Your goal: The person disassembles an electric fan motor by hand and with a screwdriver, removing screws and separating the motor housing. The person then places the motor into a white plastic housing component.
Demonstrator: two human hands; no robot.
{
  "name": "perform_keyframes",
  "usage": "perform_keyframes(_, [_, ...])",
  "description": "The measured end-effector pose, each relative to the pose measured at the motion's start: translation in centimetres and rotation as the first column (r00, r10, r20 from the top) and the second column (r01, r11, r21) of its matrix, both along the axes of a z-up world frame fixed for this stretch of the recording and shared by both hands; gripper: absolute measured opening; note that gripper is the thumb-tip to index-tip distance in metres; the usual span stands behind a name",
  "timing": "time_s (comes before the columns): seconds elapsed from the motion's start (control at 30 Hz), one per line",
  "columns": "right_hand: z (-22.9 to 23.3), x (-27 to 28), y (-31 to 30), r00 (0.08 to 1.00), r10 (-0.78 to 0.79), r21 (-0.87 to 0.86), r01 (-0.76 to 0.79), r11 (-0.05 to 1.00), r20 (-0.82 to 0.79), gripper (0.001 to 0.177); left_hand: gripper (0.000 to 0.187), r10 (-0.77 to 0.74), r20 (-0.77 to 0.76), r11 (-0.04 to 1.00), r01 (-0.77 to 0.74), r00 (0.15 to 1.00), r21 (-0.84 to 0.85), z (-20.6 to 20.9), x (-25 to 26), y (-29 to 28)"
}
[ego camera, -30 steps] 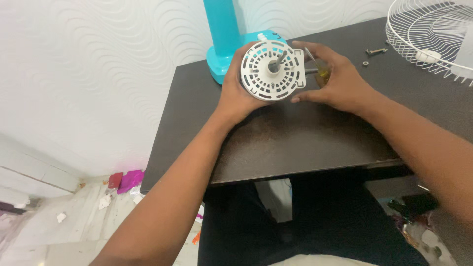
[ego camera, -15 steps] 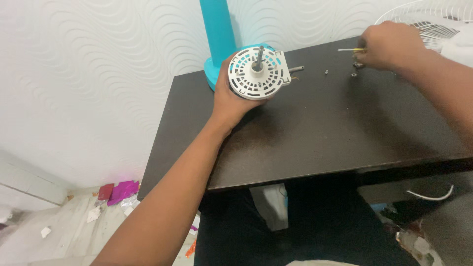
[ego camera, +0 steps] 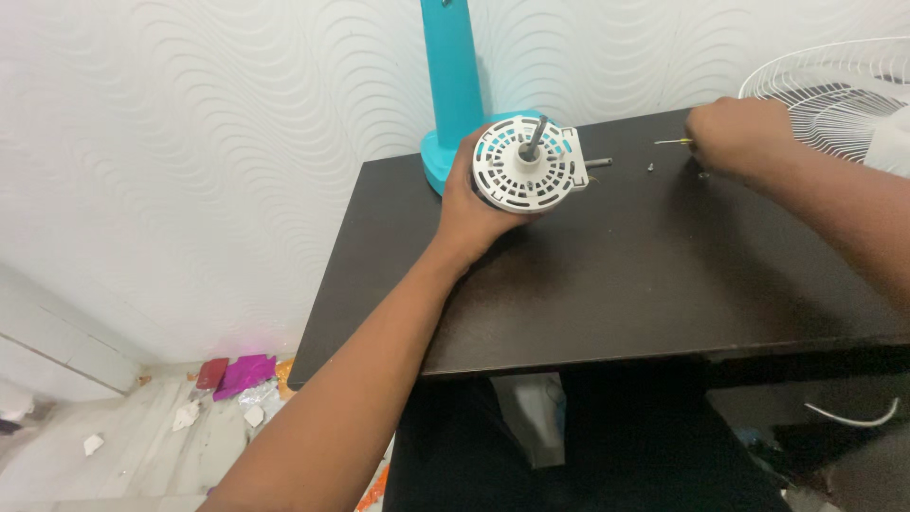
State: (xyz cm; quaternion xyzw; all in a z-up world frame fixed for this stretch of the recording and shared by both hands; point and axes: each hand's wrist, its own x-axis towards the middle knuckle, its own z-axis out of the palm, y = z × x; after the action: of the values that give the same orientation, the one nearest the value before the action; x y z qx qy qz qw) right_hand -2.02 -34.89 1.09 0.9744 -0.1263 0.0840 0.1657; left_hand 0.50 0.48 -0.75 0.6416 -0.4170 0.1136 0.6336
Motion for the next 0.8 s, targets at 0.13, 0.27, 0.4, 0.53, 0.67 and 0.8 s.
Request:
perform_keyframes(0.13, [0.0,-0.7,0.6,0.999,0.009,0.039,-0.011,0.999,0.035,0.02,0.101,-0.006,0.03,1.0,0.006,1.0,-0.016,0.0,0.1,-0.1])
perform_keyframes(0.27, [0.1,-1.9,2.0,0.939,0.084,0.372,-0.214,0.903,0.334,0.026,0.103,0.077,0.025,0.997,-0.078,0.997,0.024,-0.3,0.4,0.1])
perform_keyframes(0.4, [-1.3,-4.0,5.6,0.686,0.035,0.584,-0.643,0.496,0.726,0.015,0.104,0.045,0.023,0.996,-0.044,0.999,-0.077,-0.6,0.9,-0.9])
perform_keyframes(0.53, [-3.2,-5.9,9.7,0.708,-0.1,0.683,-0.619,0.387,0.699,0.013,0.104,0.113,0.13,0.993,-0.115,0.985,0.004,-0.2,2.8,-2.8])
perform_keyframes(0.67, [-2.8,-6.8,10.7,0.67,-0.19,0.691,-0.653,0.311,0.718,0.012,0.106,0.154,0.185,0.988,-0.155,0.971,-0.007,-0.2,3.8,-4.8])
perform_keyframes(0.8, [-2.5,-7.0,10.7,0.684,-0.26,0.731,-0.617,0.292,0.682,0.011,0.103,0.206,0.213,0.977,-0.19,0.955,-0.096,-0.9,3.1,-5.7])
